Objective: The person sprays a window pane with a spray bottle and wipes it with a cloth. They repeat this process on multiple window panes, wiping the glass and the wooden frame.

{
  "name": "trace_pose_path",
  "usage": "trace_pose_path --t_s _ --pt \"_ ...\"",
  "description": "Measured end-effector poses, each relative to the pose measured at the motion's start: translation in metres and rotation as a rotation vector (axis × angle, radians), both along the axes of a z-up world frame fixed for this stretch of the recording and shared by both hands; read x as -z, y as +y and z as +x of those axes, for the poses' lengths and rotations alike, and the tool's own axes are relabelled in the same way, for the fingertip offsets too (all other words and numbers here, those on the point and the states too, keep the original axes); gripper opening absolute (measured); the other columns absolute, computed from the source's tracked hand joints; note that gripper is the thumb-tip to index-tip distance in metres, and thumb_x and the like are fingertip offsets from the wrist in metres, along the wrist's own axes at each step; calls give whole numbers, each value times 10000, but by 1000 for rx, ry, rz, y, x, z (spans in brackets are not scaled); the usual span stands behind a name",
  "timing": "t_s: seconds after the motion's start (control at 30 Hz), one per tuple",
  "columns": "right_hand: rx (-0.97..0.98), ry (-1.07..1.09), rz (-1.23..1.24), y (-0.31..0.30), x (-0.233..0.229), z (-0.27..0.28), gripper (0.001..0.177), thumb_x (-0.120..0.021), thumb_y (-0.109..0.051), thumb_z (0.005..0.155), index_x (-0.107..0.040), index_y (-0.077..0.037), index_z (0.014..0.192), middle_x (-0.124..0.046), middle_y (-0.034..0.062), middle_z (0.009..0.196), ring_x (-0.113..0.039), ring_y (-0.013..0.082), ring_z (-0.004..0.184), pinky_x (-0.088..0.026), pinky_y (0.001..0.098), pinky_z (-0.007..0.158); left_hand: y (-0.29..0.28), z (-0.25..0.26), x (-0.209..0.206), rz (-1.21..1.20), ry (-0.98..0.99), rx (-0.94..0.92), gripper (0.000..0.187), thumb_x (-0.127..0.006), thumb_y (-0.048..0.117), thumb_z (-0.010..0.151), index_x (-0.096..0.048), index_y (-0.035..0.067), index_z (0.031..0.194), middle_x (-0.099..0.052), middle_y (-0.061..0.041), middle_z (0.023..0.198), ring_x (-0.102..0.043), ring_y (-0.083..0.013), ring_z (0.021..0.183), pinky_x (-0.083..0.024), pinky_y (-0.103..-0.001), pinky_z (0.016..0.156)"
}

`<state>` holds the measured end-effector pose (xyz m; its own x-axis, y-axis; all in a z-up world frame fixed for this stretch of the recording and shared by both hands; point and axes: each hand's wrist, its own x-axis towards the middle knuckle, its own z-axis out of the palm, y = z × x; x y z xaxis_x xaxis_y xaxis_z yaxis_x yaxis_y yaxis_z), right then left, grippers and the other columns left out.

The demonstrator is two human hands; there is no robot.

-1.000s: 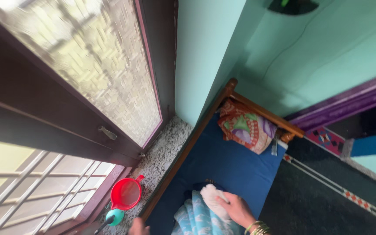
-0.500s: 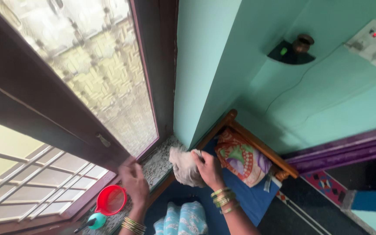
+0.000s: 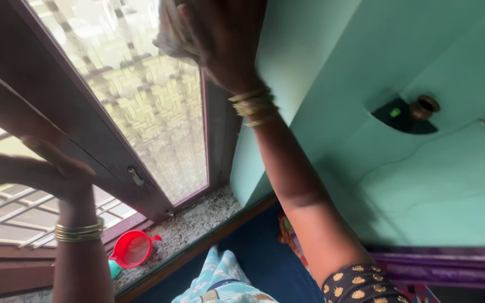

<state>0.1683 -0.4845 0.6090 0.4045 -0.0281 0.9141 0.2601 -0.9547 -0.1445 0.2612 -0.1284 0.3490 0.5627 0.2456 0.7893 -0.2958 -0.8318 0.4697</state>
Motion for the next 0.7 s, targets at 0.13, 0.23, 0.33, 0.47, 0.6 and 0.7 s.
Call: trace_pose_path --t_s 0.13,0.23,0.33,0.47,0.6,0.7 --pt "189 -93 -189 -3 58 50 711 -552 -539 1056 -375 -50 1541 -315 270 1601 -316 437 1523 -255 611 1287 -1 6 -36 -129 44 75 596 -232 354 1250 -41 -26 1667 -21 -213 1742 41 -337 1612 7 -494 1313" --pt "167 -125 -62 -8 120 76 686 -540 -534 1057 -377 -72 1536 -340 232 1592 -332 404 1517 -276 569 1261 -20 -17 -82 -176 -21 108 584 -170 402 1208 -219 48 1670 -218 -173 1746 -103 -361 1612 -57 -508 1332" --pt "130 -28 89 2 206 70 625 -561 -503 1060 -424 -78 1496 -398 222 1538 -396 398 1464 -330 534 1211 -23 -31 -109 -148 -108 151 635 -158 451 1135 -343 72 1609 -368 -162 1616 -281 -344 1575 -167 -509 1306" --pt "48 163 359 18 309 48 544 -590 -462 1063 -487 -86 1443 -476 208 1465 -481 389 1393 -402 487 1146 -26 -30 -115 -51 -220 161 605 -181 452 1220 -327 35 1634 -375 -218 1564 -282 -374 1541 -197 -563 1296" --pt "98 248 552 39 375 27 505 -621 -366 1029 -504 -60 1414 -490 243 1434 -502 419 1349 -428 490 1111 -31 -35 -121 -126 -207 262 620 -178 470 1174 -331 31 1585 -368 -234 1589 -313 -365 1533 -285 -571 1287" --pt "319 137 486 66 403 14 604 -613 -209 957 -392 38 1462 -395 345 1472 -413 484 1355 -364 564 1125 -32 -38 -128 -132 -205 264 642 -163 483 1131 -338 18 1539 -364 -247 1572 -300 -388 1543 -272 -589 1287"
